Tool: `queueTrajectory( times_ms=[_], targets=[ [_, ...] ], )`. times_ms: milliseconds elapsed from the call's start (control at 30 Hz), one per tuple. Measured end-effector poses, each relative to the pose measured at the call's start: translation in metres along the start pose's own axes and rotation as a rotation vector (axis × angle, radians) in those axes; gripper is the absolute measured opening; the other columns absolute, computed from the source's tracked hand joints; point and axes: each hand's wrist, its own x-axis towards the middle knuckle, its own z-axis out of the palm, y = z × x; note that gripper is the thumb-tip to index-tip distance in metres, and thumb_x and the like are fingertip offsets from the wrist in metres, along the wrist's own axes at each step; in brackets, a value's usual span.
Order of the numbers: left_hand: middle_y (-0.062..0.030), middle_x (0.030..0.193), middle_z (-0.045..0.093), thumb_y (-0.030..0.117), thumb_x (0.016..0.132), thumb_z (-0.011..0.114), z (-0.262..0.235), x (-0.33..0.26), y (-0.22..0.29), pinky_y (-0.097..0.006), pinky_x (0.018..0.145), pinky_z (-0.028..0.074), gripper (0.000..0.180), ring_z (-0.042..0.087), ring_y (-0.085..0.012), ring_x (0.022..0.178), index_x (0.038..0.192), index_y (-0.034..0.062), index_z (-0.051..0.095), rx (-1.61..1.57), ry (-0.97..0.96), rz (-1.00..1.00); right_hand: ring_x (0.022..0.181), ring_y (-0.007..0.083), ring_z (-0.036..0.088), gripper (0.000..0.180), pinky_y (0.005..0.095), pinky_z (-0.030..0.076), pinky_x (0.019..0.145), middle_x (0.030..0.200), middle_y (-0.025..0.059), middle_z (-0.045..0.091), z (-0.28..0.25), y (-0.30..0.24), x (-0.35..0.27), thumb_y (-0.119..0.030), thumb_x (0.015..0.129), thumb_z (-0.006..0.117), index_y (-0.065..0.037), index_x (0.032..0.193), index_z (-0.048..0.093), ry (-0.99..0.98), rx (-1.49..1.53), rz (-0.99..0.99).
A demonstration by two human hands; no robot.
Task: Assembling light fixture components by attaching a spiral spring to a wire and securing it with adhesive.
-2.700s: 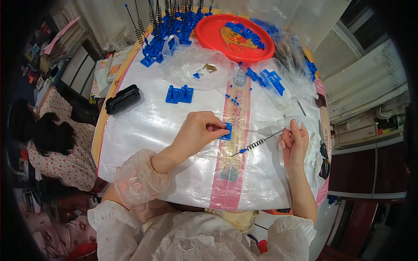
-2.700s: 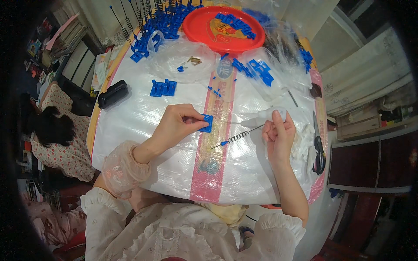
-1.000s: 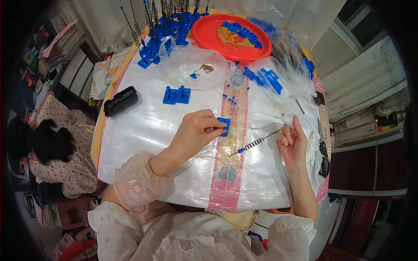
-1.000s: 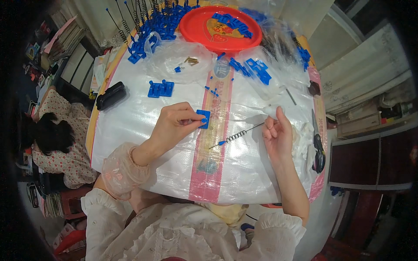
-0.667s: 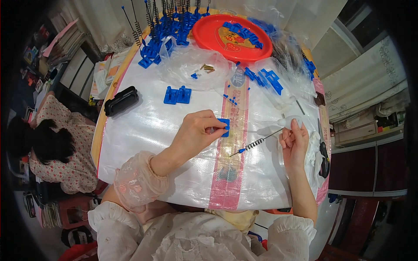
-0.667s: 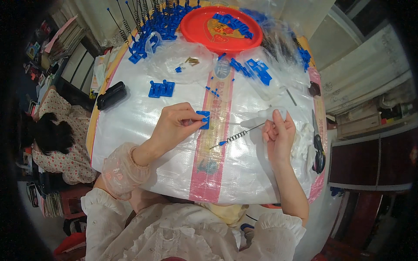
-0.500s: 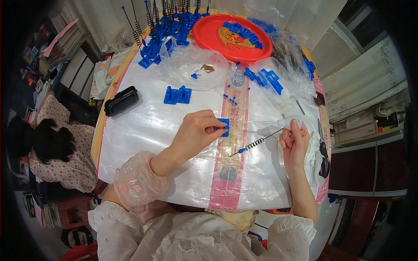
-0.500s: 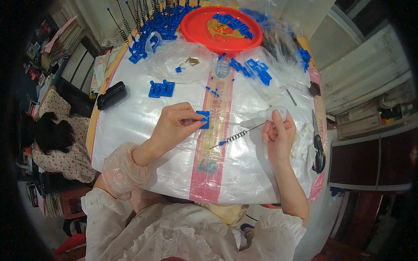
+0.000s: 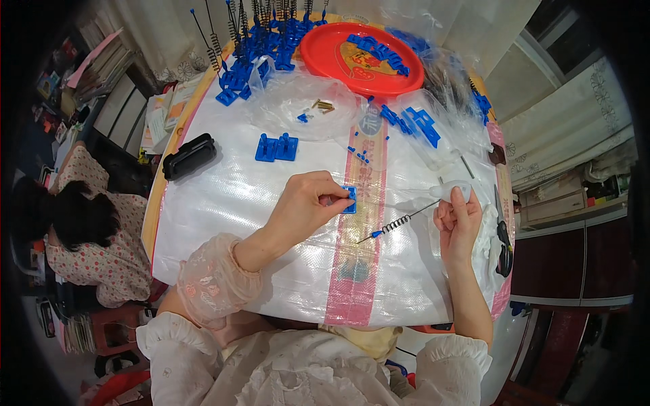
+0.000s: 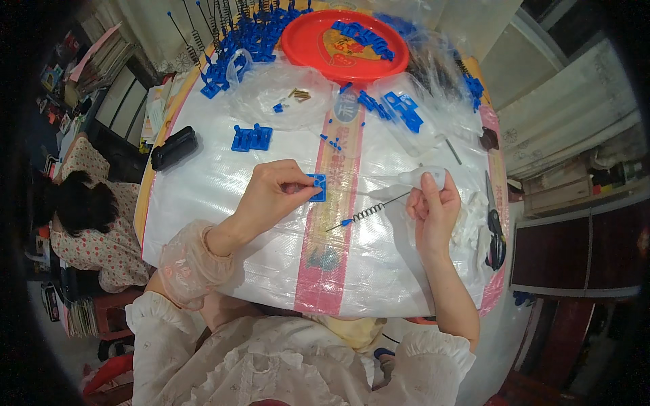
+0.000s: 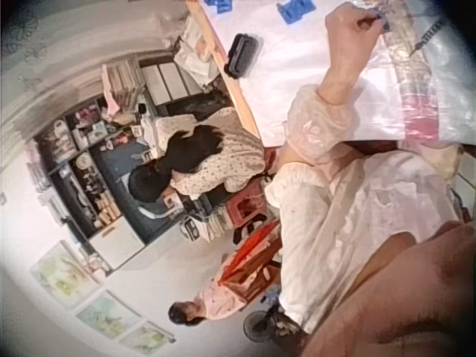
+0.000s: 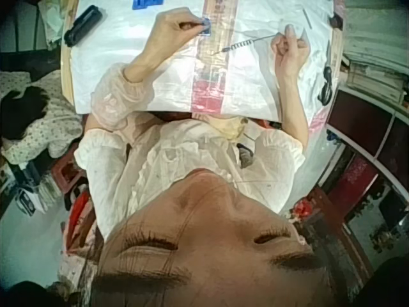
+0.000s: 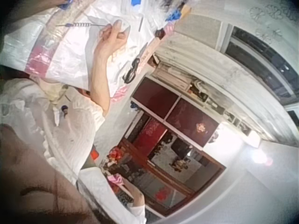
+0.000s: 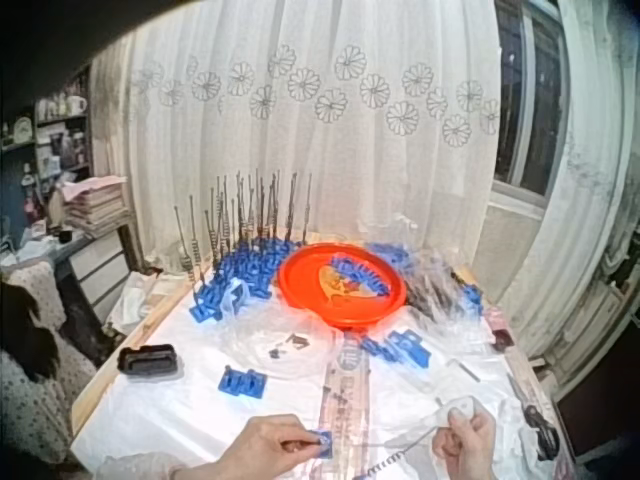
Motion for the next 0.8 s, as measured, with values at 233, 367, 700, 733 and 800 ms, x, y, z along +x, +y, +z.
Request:
queueTrajectory(
  times_ms=[233, 367, 700, 733, 800],
  targets=[
    [-0.0052, 0.069, 0.060, 0.003, 0.077, 0.081, 0.0006, 0.0003, -0.0028, -0.027, 0.054, 0.041, 0.012, 0.051, -0.0105, 0.059, 0.084, -0.0030, 0.074, -0.002, -0.017, -0.035, 0.046, 0.0042, 0.036, 0.020, 0.0228, 0.028, 0.043, 0.063, 0.0006, 0.054, 0.0008, 0.0003, -0.0002, -0.021, 0.100, 0.063, -0.002, 0.098, 0.057, -0.004, -0.016, -0.022],
    [-0.0051, 0.069, 0.060, 0.003, 0.077, 0.081, -0.0007, 0.0006, -0.0014, -0.027, 0.054, 0.041, 0.012, 0.050, -0.0105, 0.059, 0.084, -0.0032, 0.074, -0.019, -0.026, -0.048, 0.046, 0.0039, 0.036, 0.019, 0.0227, 0.028, 0.043, 0.063, 0.0011, 0.055, 0.0024, 0.0000, -0.0004, -0.021, 0.100, 0.063, -0.002, 0.098, 0.058, 0.005, -0.025, -0.030],
    [-0.0051, 0.068, 0.059, 0.003, 0.077, 0.081, -0.0007, 0.0014, 0.0003, -0.028, 0.054, 0.040, 0.013, 0.048, -0.0102, 0.059, 0.082, -0.0041, 0.072, -0.038, -0.026, -0.060, 0.046, 0.0038, 0.036, 0.020, 0.0228, 0.028, 0.044, 0.065, 0.0019, 0.057, 0.0041, -0.0009, -0.0007, -0.021, 0.100, 0.064, -0.003, 0.098, 0.058, 0.008, -0.026, -0.036],
    [-0.0052, 0.068, 0.059, 0.003, 0.078, 0.081, -0.0010, 0.0013, 0.0005, -0.028, 0.054, 0.039, 0.013, 0.048, -0.0101, 0.059, 0.082, -0.0043, 0.072, -0.036, -0.028, -0.063, 0.046, 0.0038, 0.036, 0.020, 0.0228, 0.028, 0.044, 0.065, 0.0019, 0.056, 0.0038, -0.0009, -0.0006, -0.021, 0.100, 0.064, -0.003, 0.098, 0.058, 0.008, -0.025, -0.036],
    [-0.0054, 0.069, 0.059, 0.003, 0.078, 0.081, -0.0009, 0.0012, 0.0008, -0.027, 0.054, 0.039, 0.012, 0.047, -0.0099, 0.059, 0.082, -0.0043, 0.072, -0.037, -0.028, -0.054, 0.046, 0.0038, 0.035, 0.020, 0.0228, 0.028, 0.044, 0.064, 0.0019, 0.056, 0.0036, -0.0007, -0.0003, -0.022, 0.099, 0.064, -0.003, 0.098, 0.058, 0.006, -0.025, -0.035]
  ],
)
